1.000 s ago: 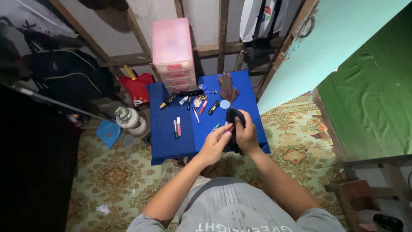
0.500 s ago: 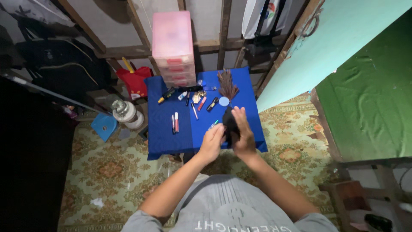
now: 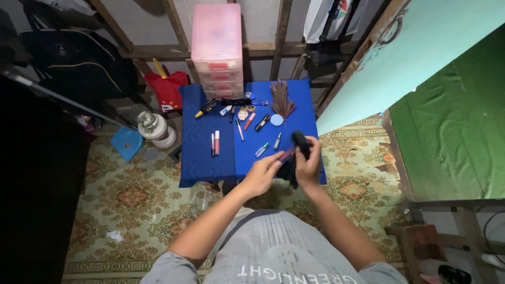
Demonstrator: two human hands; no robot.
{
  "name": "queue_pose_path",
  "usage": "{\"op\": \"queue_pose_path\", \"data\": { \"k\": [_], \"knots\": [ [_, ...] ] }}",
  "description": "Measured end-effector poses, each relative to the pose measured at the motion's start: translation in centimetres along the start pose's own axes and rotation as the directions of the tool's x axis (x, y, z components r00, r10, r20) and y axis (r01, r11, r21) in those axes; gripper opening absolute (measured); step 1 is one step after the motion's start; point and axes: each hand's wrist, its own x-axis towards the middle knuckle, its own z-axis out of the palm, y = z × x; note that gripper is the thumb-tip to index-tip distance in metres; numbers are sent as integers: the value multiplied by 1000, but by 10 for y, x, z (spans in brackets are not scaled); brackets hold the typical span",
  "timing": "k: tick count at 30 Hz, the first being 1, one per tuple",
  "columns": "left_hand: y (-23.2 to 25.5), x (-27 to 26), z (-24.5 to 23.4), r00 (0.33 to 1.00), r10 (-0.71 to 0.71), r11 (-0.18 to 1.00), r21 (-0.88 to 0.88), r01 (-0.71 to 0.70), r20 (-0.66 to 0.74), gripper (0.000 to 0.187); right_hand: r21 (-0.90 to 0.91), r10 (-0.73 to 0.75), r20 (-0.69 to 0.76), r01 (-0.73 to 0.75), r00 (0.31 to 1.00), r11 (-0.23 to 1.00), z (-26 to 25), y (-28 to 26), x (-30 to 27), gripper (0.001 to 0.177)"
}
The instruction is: The person cleans various cosmetic items, including lipsticks, a small bottle, and a compact, using a black cloth. They pick up each item from a blue table, wipe it thoroughly, and place it into a pink plastic drawer unit. The person repeats this process for multiple items throughout the video.
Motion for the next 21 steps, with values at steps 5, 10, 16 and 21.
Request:
{"op": "queue_pose_path", "data": {
  "k": [5,10,16,21],
  "knots": [
    [-24,3,14,985,-93,925,-378,32,-144,19,-168,-563,418,669,713,724,-9,-35,-13,57],
    [-48,7,17,946,-323,791,-551,266,-7,35,-301,-423,265,491,866,817,-3,-40,0,57],
    [-41,3,15,920,-390,730,-594,338,44,28,-284,-394,259,460,882,841,-5,-31,-8,53],
    [-32,1,15,999,6,943,-333,10,45,42,-222,46,50,-34,998,975,-1,1,1,32]
  ]
}}
